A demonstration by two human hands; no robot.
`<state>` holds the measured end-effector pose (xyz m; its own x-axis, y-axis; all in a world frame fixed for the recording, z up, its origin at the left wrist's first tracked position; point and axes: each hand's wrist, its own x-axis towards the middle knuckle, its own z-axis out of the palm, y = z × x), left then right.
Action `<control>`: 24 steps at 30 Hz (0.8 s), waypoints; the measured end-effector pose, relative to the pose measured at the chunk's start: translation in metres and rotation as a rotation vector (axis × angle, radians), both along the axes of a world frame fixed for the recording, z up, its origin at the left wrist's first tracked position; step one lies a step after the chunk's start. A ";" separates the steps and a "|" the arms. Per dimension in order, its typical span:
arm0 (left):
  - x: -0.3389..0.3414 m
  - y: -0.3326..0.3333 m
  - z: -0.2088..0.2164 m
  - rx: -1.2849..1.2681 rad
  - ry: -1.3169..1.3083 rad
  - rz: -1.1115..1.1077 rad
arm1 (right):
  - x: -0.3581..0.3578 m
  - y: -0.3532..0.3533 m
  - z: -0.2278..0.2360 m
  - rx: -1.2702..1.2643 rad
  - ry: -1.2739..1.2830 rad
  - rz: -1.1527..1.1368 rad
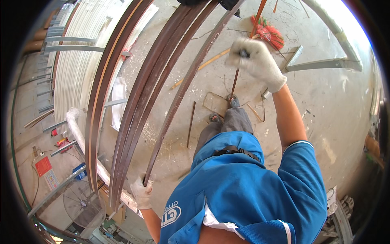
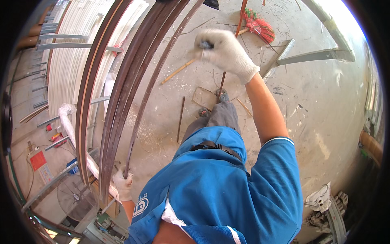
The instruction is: The person scrubs long metal rods with a black cloth and a small scraper, alternating between wiping and scraping along the length of each rod. The person handles several rods one at a time, rotating them to access different sides.
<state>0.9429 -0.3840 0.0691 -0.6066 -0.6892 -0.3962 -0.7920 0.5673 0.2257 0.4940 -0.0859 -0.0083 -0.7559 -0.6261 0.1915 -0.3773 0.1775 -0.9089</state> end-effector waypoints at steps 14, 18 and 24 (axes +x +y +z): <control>0.001 -0.009 -0.006 0.042 0.042 0.031 | -0.045 -0.039 -0.023 -0.361 0.226 -0.289; -0.003 -0.011 -0.007 0.088 0.061 0.057 | -0.017 -0.041 -0.018 -0.191 0.380 -0.313; -0.002 -0.013 -0.004 0.069 0.017 0.064 | 0.009 -0.036 -0.016 -0.193 0.199 -0.286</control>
<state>0.9412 -0.3973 0.0655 -0.5692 -0.6982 -0.4342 -0.8218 0.4983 0.2762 0.5028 -0.1215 -0.0247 -0.8308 -0.3340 0.4452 -0.5093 0.1335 -0.8502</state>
